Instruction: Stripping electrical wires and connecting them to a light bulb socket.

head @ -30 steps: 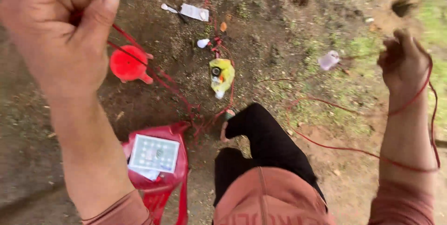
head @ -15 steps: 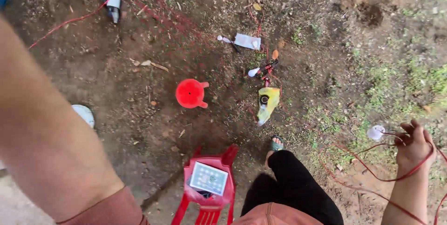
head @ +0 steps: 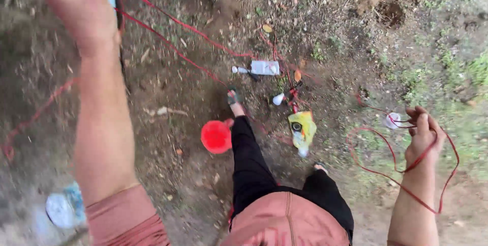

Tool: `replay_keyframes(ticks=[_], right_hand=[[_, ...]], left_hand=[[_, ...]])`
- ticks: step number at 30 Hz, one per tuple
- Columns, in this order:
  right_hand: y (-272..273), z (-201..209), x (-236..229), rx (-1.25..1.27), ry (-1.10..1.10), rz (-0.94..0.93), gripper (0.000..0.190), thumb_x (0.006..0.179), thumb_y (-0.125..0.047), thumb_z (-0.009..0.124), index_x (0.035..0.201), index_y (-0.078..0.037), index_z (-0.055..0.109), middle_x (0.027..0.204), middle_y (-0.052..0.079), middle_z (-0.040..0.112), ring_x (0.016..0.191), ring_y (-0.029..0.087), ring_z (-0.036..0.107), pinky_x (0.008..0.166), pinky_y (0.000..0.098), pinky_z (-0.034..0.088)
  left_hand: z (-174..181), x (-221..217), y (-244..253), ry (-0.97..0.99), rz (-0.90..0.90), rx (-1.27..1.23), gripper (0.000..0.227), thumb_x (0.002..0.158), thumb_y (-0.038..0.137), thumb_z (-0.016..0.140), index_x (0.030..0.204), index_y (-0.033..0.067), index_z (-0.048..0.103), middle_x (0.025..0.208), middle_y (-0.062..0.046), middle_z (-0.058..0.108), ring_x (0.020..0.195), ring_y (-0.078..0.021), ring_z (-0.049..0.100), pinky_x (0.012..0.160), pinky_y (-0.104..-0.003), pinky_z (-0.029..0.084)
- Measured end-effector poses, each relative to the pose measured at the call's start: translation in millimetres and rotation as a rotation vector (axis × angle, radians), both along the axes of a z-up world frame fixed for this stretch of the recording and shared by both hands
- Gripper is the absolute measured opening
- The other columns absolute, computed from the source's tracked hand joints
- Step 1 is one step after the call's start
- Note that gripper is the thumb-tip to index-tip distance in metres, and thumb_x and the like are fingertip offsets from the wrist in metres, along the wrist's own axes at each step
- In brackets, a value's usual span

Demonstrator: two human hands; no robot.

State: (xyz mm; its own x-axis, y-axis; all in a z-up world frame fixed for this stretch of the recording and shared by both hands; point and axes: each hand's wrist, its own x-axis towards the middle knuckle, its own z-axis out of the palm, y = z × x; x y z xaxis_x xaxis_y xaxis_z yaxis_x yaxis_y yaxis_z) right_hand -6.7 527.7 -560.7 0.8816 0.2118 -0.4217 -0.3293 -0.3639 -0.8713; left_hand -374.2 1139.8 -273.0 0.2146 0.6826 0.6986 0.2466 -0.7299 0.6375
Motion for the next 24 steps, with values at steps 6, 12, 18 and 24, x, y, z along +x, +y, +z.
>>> replay_keyframes(ticks=[6,12,18,24], right_hand=[[116.8,-58.1,-41.5,0.189,0.02,-0.086,0.027,0.119,-0.031,0.052,0.134,-0.012,0.064,0.119,0.005,0.072,0.094,0.006,0.065,0.081,0.0184,0.05],[269.2,-35.6,-74.9,0.157,0.202,-0.136,0.03,0.115,-0.021,0.045,0.135,-0.005,0.061,0.121,0.01,0.071,0.106,0.02,0.069,0.1,0.035,0.056],[343.5,-133.3,-75.7,0.431,0.198,-0.06,0.035,0.113,-0.027,0.045,0.131,-0.002,0.063,0.116,0.021,0.073,0.089,0.028,0.071,0.079,0.0405,0.058],[399.5,-189.2,-75.4,0.513,0.18,0.131,0.037,0.109,-0.027,0.049,0.13,-0.001,0.065,0.111,0.018,0.075,0.088,0.021,0.07,0.071,0.037,0.062]], left_hand=[[-32.2,70.0,107.4,0.028,-0.178,0.045,0.026,0.092,-0.019,0.067,0.105,0.003,0.063,0.097,-0.01,0.064,0.075,-0.0134,0.049,0.064,-0.027,0.041],[-251.6,23.5,216.3,0.187,-0.042,-0.063,0.017,0.094,-0.009,0.066,0.105,0.0044,0.065,0.099,-0.009,0.064,0.087,-0.0204,0.06,0.078,-0.032,0.051],[-420.8,98.7,146.8,0.914,0.05,-0.451,0.035,0.08,0.01,0.083,0.112,0.0191,0.074,0.117,-0.007,0.06,0.111,-0.0321,0.058,0.095,-0.054,0.048],[-569.5,180.0,-7.1,0.743,-1.191,-0.792,0.079,0.08,0.001,0.081,0.151,0.0047,0.047,0.148,-0.023,0.052,0.142,-0.0419,0.042,0.121,-0.054,0.033]])
